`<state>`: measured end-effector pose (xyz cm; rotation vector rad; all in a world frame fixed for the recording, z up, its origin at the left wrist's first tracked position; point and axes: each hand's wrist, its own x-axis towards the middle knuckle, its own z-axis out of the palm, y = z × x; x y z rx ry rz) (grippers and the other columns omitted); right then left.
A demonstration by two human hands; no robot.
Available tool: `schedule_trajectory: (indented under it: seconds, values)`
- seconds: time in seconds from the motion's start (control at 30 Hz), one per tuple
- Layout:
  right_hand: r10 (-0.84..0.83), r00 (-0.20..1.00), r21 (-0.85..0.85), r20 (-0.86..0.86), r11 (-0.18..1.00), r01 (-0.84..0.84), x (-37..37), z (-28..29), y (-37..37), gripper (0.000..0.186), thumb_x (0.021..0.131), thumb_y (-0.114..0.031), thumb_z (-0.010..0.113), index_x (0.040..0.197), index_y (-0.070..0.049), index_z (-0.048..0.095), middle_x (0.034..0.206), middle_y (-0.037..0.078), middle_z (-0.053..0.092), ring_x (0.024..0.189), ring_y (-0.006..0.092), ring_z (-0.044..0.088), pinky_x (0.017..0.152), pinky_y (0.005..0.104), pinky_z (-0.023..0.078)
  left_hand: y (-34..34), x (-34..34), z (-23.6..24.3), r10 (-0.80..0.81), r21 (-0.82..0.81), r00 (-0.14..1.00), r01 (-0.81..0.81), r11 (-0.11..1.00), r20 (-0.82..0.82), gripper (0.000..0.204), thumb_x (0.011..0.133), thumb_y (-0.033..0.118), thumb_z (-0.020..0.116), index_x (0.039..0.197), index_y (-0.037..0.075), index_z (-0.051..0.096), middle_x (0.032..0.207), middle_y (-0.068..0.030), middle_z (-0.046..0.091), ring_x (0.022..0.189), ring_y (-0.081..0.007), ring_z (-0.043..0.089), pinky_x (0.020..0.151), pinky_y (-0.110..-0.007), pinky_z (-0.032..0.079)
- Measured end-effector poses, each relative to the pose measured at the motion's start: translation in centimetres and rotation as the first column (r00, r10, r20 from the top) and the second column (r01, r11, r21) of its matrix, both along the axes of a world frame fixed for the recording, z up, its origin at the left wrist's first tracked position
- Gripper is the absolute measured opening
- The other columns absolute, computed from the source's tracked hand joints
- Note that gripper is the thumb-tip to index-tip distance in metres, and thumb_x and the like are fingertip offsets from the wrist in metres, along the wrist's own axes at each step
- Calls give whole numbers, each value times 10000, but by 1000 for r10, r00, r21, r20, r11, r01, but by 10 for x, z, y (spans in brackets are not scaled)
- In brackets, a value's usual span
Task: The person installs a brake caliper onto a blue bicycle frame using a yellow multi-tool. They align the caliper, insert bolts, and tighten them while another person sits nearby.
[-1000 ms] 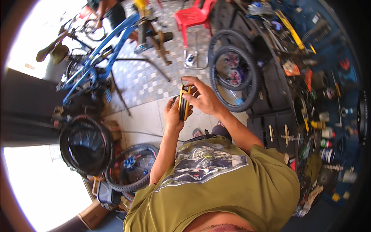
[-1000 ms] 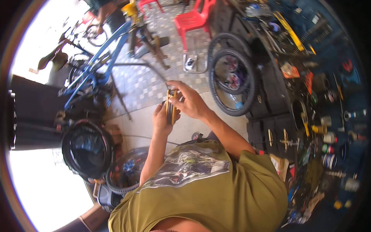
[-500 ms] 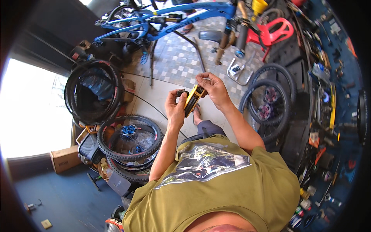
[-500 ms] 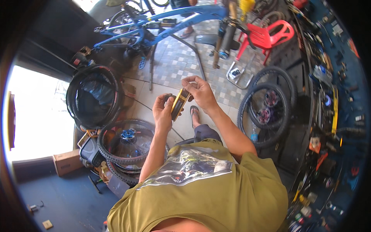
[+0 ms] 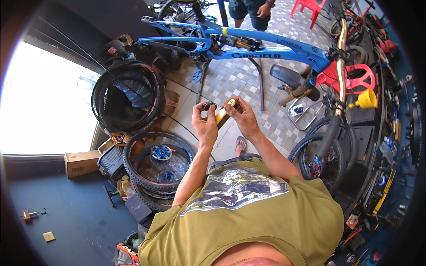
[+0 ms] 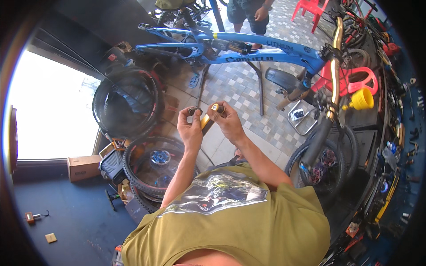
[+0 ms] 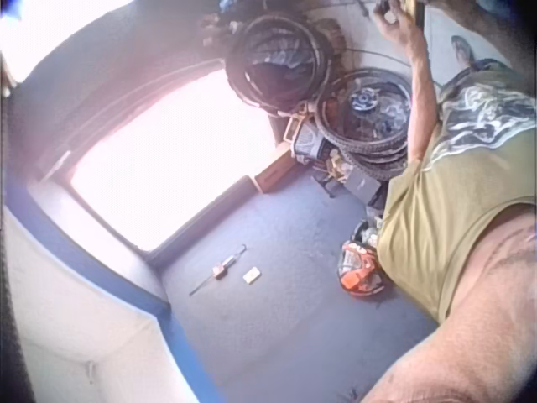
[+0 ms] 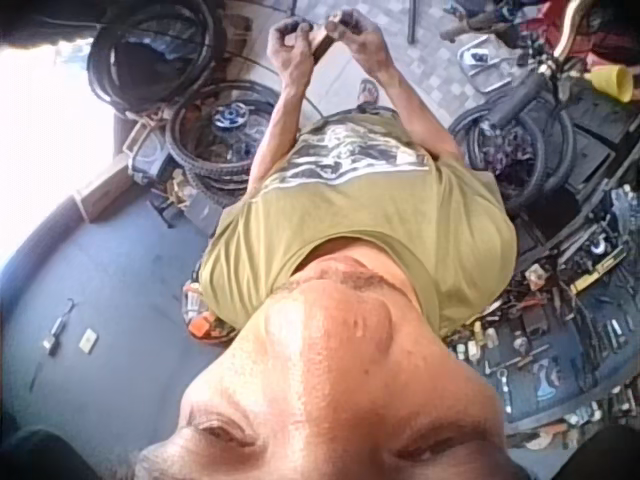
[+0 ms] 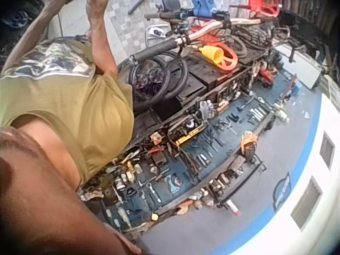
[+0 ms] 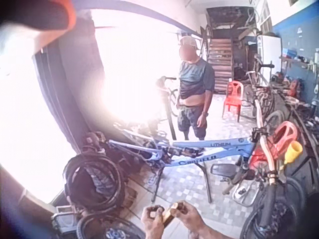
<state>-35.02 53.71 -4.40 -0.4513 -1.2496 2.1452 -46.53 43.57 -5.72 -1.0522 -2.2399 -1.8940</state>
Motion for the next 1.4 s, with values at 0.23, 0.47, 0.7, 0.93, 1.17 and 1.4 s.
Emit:
schedule_trajectory:
  seconds: [0.23,0.47,0.7,0.93,1.17,1.4]
  values:
    - [-169,967,-569,-192,822,31,-65,7,26,333,1033,-244,548,1305,-60,496,922,82,639,922,222,621,920,389,503,30,-28,41,-96,165,762,-15,986,641,226,1015,145,667,1151,11,546,1047,-76,631,749,-196,730,600,-276,576]
    - [-120,977,-560,-174,829,2,-133,9,40,302,1000,-251,600,1232,-73,528,837,41,591,785,180,591,826,361,519,28,-83,-1,-140,204,508,-72,976,850,219,1024,173,655,1143,24,547,1040,-84,655,781,-200,714,572,-321,605]
    - [203,964,161,172,960,-231,-219,37,29,396,992,-326,672,1279,-59,617,861,-35,592,797,69,554,734,229,469,3,-167,3,-216,272,519,-35,962,827,159,1041,149,628,1115,22,566,987,-65,661,794,-127,666,659,-288,582]
    - [118,913,453,389,839,-302,-300,72,11,561,883,-249,838,1361,-85,596,914,-28,622,807,59,549,728,233,482,-38,-271,10,-87,223,775,-71,972,626,184,1043,154,623,1153,24,554,1005,-60,648,824,-131,670,700,-298,596]
    - [204,914,487,352,794,-365,-364,96,2,439,935,-158,768,1348,-97,631,998,-9,665,902,87,618,835,260,541,-37,-330,62,-350,367,358,21,930,866,234,1067,222,569,1155,13,511,1018,-133,669,801,-246,735,680,-431,665]
    - [51,916,817,398,434,-379,-401,104,24,719,831,-205,814,1481,-113,521,1411,174,495,1280,347,540,1071,418,483,-11,-386,50,-315,317,411,65,946,855,203,1071,223,568,1134,33,535,912,-94,677,684,-181,698,552,-339,607]
